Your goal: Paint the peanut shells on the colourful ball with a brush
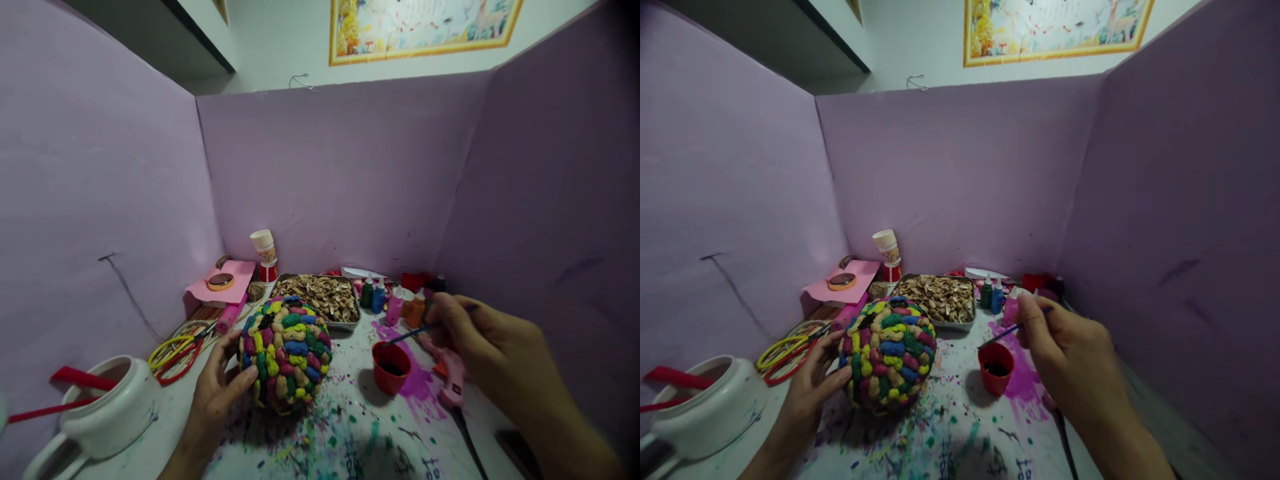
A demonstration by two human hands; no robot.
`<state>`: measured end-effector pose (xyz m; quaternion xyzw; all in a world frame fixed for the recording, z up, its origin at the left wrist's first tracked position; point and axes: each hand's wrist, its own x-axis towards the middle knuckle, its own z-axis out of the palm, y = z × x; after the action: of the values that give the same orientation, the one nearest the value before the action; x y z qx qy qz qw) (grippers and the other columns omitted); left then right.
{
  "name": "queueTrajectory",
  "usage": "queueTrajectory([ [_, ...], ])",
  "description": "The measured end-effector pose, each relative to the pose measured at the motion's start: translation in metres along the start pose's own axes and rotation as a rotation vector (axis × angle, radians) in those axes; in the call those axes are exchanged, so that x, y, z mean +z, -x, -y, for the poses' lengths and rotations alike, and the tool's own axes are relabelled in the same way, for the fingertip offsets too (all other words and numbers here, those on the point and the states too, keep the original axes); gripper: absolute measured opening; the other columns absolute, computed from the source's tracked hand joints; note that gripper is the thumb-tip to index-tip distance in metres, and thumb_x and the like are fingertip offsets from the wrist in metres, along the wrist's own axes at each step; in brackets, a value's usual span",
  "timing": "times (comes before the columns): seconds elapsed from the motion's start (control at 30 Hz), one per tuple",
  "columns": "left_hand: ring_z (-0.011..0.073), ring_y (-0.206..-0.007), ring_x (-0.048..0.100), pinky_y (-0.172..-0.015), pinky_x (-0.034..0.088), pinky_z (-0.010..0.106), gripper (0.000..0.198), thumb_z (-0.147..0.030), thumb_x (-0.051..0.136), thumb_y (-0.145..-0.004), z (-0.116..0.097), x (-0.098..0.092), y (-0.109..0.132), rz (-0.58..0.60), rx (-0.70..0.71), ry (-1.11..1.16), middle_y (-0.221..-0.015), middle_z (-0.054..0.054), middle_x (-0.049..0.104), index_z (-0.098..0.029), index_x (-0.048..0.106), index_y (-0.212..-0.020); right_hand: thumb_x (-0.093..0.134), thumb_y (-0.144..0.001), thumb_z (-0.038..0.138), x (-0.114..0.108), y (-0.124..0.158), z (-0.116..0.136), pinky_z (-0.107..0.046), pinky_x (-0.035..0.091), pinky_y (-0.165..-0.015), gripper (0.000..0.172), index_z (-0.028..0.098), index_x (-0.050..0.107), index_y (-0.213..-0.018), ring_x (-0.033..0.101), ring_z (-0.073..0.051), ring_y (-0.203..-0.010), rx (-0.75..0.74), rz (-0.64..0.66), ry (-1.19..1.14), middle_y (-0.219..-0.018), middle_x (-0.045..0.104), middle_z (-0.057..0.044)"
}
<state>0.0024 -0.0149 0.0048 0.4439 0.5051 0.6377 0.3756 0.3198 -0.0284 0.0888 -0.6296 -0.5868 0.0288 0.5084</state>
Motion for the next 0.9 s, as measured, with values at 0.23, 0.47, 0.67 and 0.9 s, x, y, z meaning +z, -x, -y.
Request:
queueTrajectory([
  [0.23, 0.0314, -0.116, 0.059, -0.084, 0.052, 0.033, 0.071, -0.050, 0.078, -0.059, -0.001, 0.002, 0.005, 0.030, 0.043, -0.052, -0.122, 0.010, 0.065, -0.021, 0.057, -0.120, 0.063, -0.085, 0.058, -0.008, 0.020, 0.023, -0.023, 0.047, -0.038, 0.038, 0.025, 0.070, -0.067, 0.062, -0.015, -0.046, 0.042, -0.227, -0.377, -0.055, 0.068, -0.002],
  [0.47, 0.0339, -0.121, 0.056, -0.089, 0.052, 0.037, 0.073, -0.051, 0.077, -0.060, 0.002, 0.002, 0.001, -0.005, -0.006, -0.025, -0.130, 0.012, 0.061, -0.022, 0.055, -0.123, 0.062, -0.090, 0.051, 0.007, 0.027, 0.033, -0.021, 0.049, -0.043, 0.032, 0.023, 0.069, -0.074, 0.067, -0.015, -0.052, -0.001, -0.160, -0.698, -0.059, 0.072, -0.001],
  [0.67, 0.0339, -0.130, 0.049, -0.089, 0.052, 0.035, 0.075, -0.052, 0.079, -0.058, 0.007, -0.005, -0.008, 0.041, -0.016, -0.031, -0.132, 0.011, 0.061, -0.023, 0.054, -0.123, 0.052, -0.099, 0.042, 0.020, 0.035, 0.042, -0.022, 0.054, -0.059, 0.033, 0.024, 0.070, -0.077, 0.067, -0.011, -0.058, -0.191, -0.080, -0.688, -0.064, 0.070, 0.002],
  [0.9, 0.0349, -0.132, 0.047, -0.090, 0.053, 0.035, 0.077, -0.052, 0.079, -0.059, 0.012, -0.011, -0.012, 0.064, -0.037, -0.036, -0.138, 0.010, 0.057, -0.023, 0.053, -0.125, 0.049, -0.099, 0.033, 0.029, 0.040, 0.043, -0.022, 0.051, -0.057, 0.031, 0.022, 0.067, -0.076, 0.065, -0.011, -0.060, -0.284, 0.019, -0.614, -0.066, 0.069, 0.001],
])
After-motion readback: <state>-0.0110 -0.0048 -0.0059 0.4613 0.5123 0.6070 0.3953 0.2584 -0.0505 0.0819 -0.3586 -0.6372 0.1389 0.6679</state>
